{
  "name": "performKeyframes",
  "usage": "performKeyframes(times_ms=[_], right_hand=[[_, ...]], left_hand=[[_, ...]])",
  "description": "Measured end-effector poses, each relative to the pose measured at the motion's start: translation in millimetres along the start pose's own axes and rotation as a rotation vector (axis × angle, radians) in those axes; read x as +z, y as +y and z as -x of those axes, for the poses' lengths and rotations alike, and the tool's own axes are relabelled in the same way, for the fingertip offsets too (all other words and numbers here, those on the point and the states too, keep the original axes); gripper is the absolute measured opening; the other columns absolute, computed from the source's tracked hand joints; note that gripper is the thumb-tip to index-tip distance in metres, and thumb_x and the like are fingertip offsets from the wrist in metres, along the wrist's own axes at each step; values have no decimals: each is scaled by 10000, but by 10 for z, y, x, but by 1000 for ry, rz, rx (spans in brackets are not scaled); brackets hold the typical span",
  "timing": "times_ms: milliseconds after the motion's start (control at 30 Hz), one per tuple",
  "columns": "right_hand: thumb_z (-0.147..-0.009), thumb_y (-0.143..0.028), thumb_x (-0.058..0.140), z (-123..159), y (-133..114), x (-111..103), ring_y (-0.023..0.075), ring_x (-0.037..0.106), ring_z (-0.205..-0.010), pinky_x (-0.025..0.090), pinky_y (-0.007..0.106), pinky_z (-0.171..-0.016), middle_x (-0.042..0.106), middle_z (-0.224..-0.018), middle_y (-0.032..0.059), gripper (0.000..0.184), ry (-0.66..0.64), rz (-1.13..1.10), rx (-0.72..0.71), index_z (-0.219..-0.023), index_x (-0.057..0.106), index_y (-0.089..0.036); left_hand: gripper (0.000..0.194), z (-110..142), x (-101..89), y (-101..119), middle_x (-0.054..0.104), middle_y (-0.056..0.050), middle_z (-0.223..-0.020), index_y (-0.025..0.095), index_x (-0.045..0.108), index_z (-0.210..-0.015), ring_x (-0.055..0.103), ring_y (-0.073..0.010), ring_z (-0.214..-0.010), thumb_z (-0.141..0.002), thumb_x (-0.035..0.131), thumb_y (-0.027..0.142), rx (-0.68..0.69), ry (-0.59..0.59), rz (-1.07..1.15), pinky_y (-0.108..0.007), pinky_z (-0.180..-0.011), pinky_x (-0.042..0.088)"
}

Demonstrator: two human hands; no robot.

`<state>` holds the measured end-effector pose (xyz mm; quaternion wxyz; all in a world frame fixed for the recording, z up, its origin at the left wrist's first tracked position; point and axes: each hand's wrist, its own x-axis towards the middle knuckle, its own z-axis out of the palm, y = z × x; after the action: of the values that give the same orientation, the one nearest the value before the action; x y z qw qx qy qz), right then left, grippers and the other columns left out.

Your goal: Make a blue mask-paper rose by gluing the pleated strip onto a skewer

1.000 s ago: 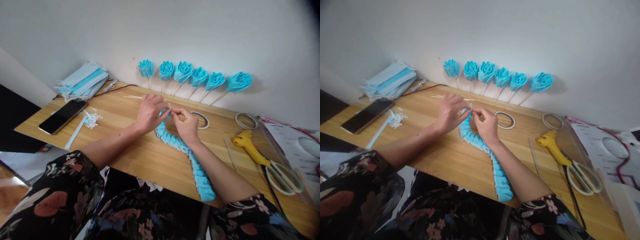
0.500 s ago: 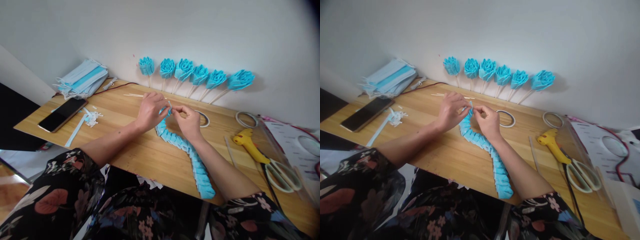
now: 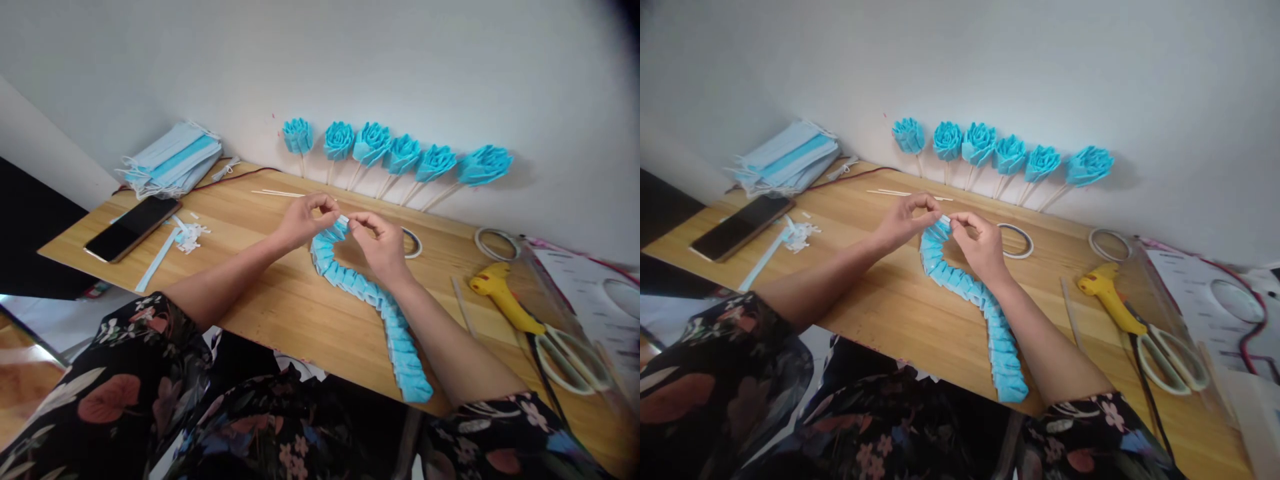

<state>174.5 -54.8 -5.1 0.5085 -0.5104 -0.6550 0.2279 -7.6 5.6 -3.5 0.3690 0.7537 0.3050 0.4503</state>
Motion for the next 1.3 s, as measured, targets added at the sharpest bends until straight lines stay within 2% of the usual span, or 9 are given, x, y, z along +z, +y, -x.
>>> performKeyframes(times_ms=[233, 433, 533, 700, 833, 933, 1100, 1200, 1300], right_hand=[[-863, -327, 678, -18, -11, -6, 167, 649, -736, 501, 303, -747, 711, -733, -9, 142, -25, 63, -45, -765, 672, -224], [-855, -293, 668, -19, -11, 6, 160, 641, -720, 491, 296, -731, 706, -726, -11, 136, 10, 78, -65, -742, 640, -224], [-847, -278, 664, -14, -21, 8, 160, 637, -718, 493, 298, -732, 707, -726, -9, 123, 21, 80, -76, -738, 642, -223], [-838, -277, 645, -4, -43, 2, 157, 631, -703, 492, 298, -717, 704, -714, -11, 113, 1, 56, -63, -740, 656, -222], [-847, -310, 643, -17, 0, -8, 158, 627, -698, 489, 302, -706, 713, -725, -9, 127, -29, -1, -10, -771, 689, -219], [-859, -316, 649, -37, 73, -12, 166, 656, -770, 508, 314, -774, 743, -810, -3, 122, -68, -91, 28, -833, 721, -220], [-911, -377, 623, -46, 121, -26, 170, 671, -825, 522, 316, -821, 737, -835, -5, 191, -99, -238, 75, -886, 749, -236], [-897, -423, 660, -38, 111, -30, 166, 658, -796, 513, 310, -800, 722, -798, -5, 217, -107, -221, 80, -824, 731, -231], [-871, -372, 684, -33, 124, -27, 153, 636, -747, 493, 304, -772, 710, -769, -12, 172, -82, -163, 81, -789, 708, -222]], left_hand=[[114, 8, 36, -27, 685, -45, -877, 169, 649, -758, 636, -180, -935, -831, 683, 248, 97, 31, -28, -308, -905, 475], [286, 8, 8, 0, 718, -60, -967, 155, 691, -971, 638, -177, -923, -879, 657, 423, -61, -58, 107, -297, -849, 504], [202, 11, 19, -1, 683, -29, -819, 148, 695, -854, 606, -148, -792, -840, 669, 348, -85, -108, 103, -265, -744, 483], [125, 16, 45, 38, 608, 16, -690, 152, 630, -700, 545, -107, -681, -787, 677, 229, -136, -77, 187, -240, -681, 447], [103, 15, 53, 71, 611, 23, -668, 144, 634, -708, 541, -88, -620, -772, 691, 201, -262, -75, 346, -220, -625, 437], [84, 7, 54, 71, 640, 17, -674, 139, 642, -725, 564, -86, -608, -766, 698, 187, -311, -62, 422, -212, -613, 450], [94, -9, 34, 51, 685, 9, -719, 139, 655, -735, 609, -95, -665, -778, 712, 199, -291, -18, 457, -216, -679, 489], [94, -8, 27, 38, 673, 15, -718, 140, 658, -737, 594, -88, -666, -781, 712, 203, -268, -12, 459, -217, -688, 482], [96, 3, 36, 29, 652, 22, -701, 142, 652, -732, 573, -84, -649, -783, 711, 200, -265, -24, 441, -215, -666, 465]])
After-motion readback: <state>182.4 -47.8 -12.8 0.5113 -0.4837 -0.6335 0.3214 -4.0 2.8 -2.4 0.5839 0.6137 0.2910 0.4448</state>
